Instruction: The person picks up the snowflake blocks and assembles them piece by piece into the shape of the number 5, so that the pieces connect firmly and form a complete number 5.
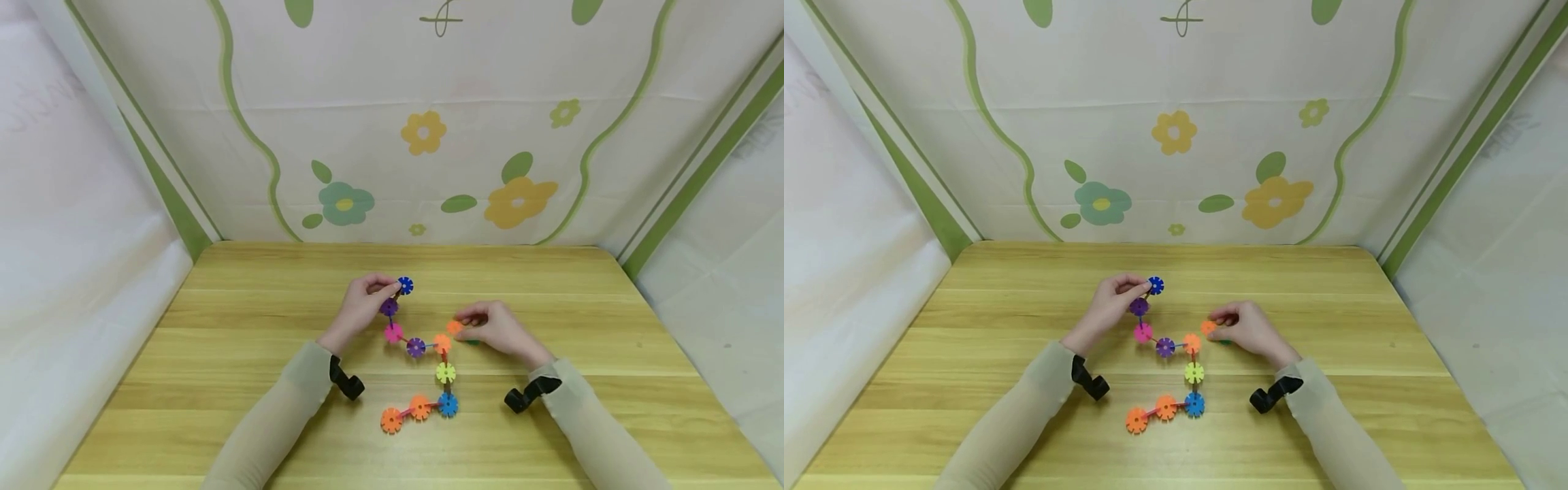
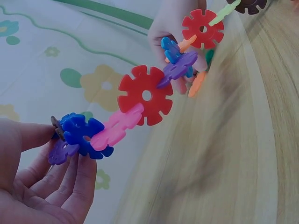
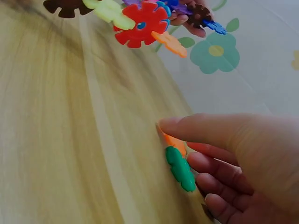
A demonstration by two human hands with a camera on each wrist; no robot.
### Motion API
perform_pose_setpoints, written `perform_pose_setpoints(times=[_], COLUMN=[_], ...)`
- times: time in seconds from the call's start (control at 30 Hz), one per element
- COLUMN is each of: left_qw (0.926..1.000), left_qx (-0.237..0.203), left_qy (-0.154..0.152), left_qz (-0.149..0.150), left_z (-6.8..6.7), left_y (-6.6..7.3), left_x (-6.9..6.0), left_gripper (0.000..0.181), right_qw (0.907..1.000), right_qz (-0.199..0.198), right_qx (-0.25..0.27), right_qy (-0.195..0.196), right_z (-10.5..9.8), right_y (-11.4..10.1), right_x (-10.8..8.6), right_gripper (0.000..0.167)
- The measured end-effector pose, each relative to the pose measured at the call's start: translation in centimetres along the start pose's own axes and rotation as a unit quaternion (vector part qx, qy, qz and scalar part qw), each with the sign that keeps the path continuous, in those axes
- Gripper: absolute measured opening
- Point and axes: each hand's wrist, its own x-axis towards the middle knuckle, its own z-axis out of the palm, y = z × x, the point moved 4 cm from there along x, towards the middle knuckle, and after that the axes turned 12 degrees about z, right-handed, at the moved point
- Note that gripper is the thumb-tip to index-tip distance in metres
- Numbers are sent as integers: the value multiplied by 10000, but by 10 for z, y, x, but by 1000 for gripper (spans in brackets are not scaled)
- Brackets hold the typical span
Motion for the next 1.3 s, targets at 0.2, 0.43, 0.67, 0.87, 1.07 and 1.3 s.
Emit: perform_pose_setpoints(times=[0.2,0.43,0.67,0.87,1.07,1.3], left_qw=[10000,9999,9998,9998,9998,9997], left_qx=[-47,-143,-179,-198,-213,-254], left_qy=[-13,-31,-9,33,10,38], left_qz=[-12,22,8,-31,-11,-8], left_z=[0,1,1,2,3,4], left_y=[1,0,0,0,2,1], left_x=[-1,-1,-2,-1,-2,-2], left_gripper=[16,16,17,16,17,16], right_qw=[9997,9994,9995,9960,9907,9781], right_qz=[-12,225,261,70,92,-204], right_qx=[-250,-221,117,861,1257,1985], right_qy=[9,-109,-113,214,507,585], right_z=[2,3,4,-4,-7,-1], right_y=[-1,-2,-4,-19,-39,-60], right_x=[0,2,6,12,18,23], right_gripper=[33,30,27,21,22,25])
